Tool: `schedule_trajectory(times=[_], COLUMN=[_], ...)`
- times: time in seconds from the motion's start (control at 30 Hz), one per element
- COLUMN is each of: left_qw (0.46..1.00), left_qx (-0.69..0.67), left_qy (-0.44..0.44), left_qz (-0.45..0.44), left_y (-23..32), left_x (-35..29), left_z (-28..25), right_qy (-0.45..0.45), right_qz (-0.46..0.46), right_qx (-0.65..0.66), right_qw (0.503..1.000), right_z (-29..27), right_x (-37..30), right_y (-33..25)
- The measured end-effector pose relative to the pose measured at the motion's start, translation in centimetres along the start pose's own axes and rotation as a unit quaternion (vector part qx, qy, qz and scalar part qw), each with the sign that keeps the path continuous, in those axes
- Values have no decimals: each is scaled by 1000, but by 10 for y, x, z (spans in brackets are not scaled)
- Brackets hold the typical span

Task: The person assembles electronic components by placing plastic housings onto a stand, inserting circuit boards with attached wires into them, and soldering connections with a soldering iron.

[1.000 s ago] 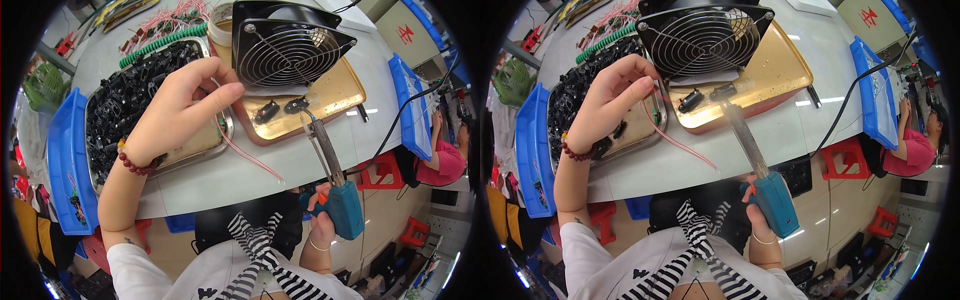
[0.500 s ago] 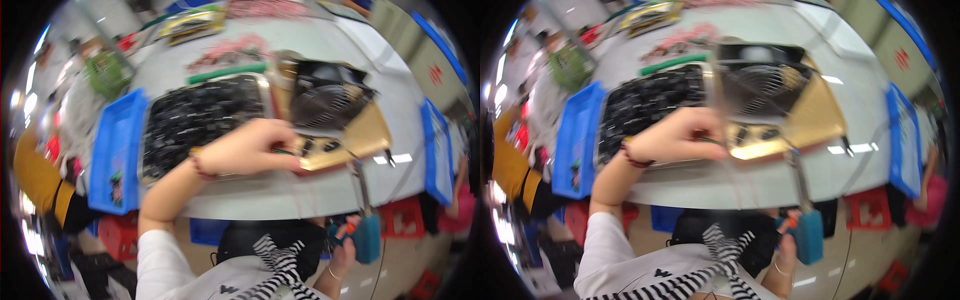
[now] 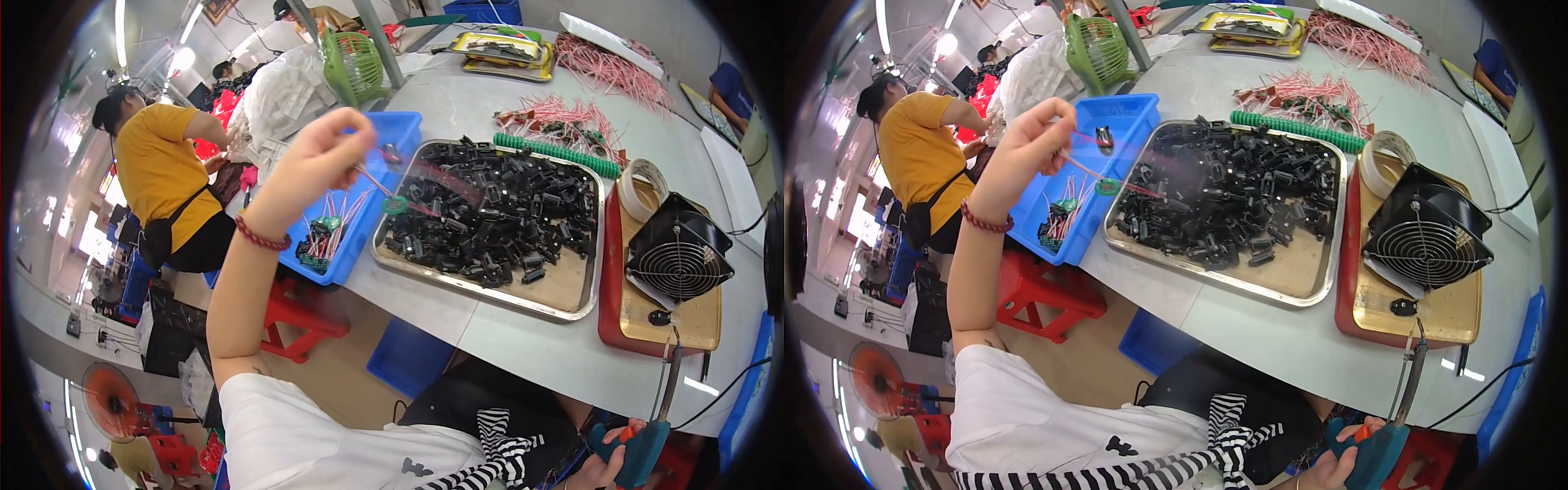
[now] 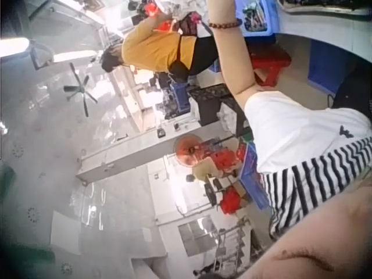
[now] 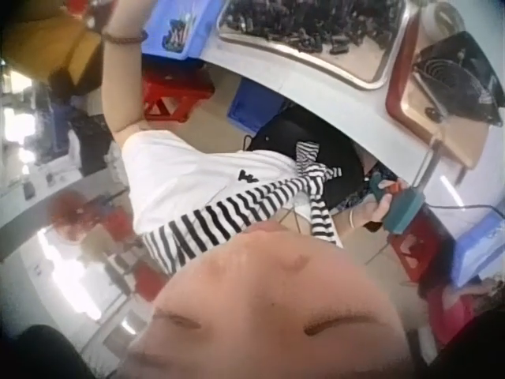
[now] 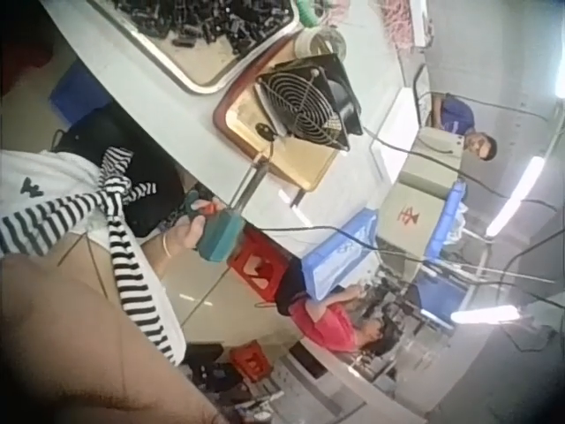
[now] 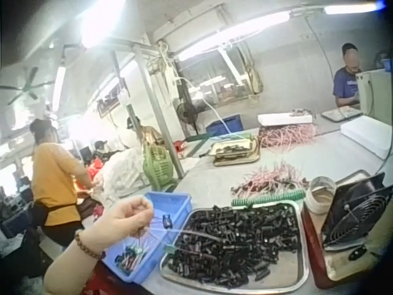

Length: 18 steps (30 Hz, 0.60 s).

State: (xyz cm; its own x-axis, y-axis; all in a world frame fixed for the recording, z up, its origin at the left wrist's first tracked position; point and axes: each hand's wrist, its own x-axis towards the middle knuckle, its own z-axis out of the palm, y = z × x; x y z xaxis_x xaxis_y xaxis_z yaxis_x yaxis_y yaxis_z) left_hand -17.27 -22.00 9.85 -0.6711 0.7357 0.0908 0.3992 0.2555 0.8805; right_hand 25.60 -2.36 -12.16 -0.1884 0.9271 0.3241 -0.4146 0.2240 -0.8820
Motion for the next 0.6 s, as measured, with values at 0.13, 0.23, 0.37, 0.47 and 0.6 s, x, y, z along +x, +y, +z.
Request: schedule_trajectory(times=[0.13, 0.23, 0.37, 0.47, 0.6], left_qw=[985, 971, 966, 959, 844], left_qx=[-119, -147, -61, 2, 442], left_qy=[104, 172, 186, 208, 192], left_qz=[-63, -81, -171, -194, -235], left_y=[-63, -127, -197, -187, -170], left_x=[4, -12, -51, -80, -100], left_z=[-61, -101, -97, -83, -88], right_qy=[16, 10, -1, -9, -29], right_qz=[-3, -3, -7, -4, 0], right_qx=[-7, 2, 3, -17, -35], right_qw=[1000, 1000, 1000, 1000, 999], right_z=[5, 6, 7, 6, 4], right_x=[0, -1, 0, -3, -5], right_y=[6, 4, 8, 6, 6])
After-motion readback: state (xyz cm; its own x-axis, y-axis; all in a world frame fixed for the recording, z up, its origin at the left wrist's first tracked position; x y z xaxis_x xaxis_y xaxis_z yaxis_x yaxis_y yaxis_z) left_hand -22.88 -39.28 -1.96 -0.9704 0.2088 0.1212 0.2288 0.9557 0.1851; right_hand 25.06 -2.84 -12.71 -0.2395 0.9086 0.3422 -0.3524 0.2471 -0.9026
